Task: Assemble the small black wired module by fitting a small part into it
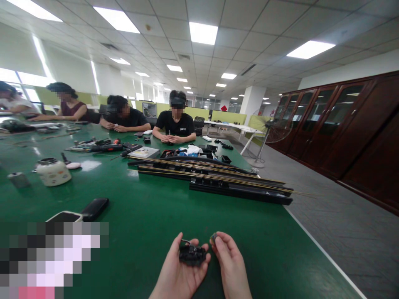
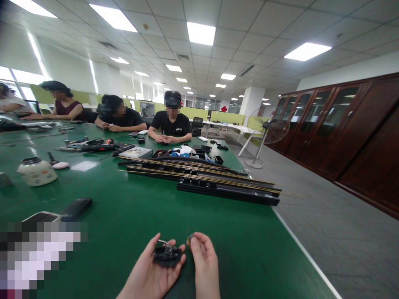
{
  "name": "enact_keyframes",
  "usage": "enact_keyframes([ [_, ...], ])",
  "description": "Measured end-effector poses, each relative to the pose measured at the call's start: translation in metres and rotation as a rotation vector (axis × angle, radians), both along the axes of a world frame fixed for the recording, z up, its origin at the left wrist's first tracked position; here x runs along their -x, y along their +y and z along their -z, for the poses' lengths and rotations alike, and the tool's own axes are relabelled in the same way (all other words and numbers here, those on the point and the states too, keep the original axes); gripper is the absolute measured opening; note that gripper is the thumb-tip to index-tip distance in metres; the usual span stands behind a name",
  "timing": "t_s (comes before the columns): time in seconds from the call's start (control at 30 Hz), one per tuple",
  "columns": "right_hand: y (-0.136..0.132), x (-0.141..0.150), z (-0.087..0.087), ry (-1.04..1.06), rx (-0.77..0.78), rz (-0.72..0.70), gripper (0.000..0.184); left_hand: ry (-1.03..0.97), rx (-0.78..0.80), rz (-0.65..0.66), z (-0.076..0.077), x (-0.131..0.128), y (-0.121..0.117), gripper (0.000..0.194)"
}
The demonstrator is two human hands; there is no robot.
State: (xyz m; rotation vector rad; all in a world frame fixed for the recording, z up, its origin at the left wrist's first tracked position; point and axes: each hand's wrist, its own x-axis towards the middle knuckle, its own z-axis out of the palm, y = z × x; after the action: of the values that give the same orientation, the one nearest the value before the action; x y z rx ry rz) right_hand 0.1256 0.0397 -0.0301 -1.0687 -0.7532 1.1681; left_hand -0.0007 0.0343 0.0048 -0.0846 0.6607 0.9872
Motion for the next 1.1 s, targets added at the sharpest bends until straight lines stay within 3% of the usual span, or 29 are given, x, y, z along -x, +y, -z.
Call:
enact_keyframes([
  [0.6,-0.001,0.001,-0.003,-0.002,0.008,-0.009,0.034,0.047,-0.007,-0.009,-0.001,-0.001,0.000,0.029],
  [1.1,-0.007,0.009,-0.017,-0.112,-0.012,-0.060,0.035,0.005,0.025,-0.037,-0.007,-0.001,-0.002,0.024],
])
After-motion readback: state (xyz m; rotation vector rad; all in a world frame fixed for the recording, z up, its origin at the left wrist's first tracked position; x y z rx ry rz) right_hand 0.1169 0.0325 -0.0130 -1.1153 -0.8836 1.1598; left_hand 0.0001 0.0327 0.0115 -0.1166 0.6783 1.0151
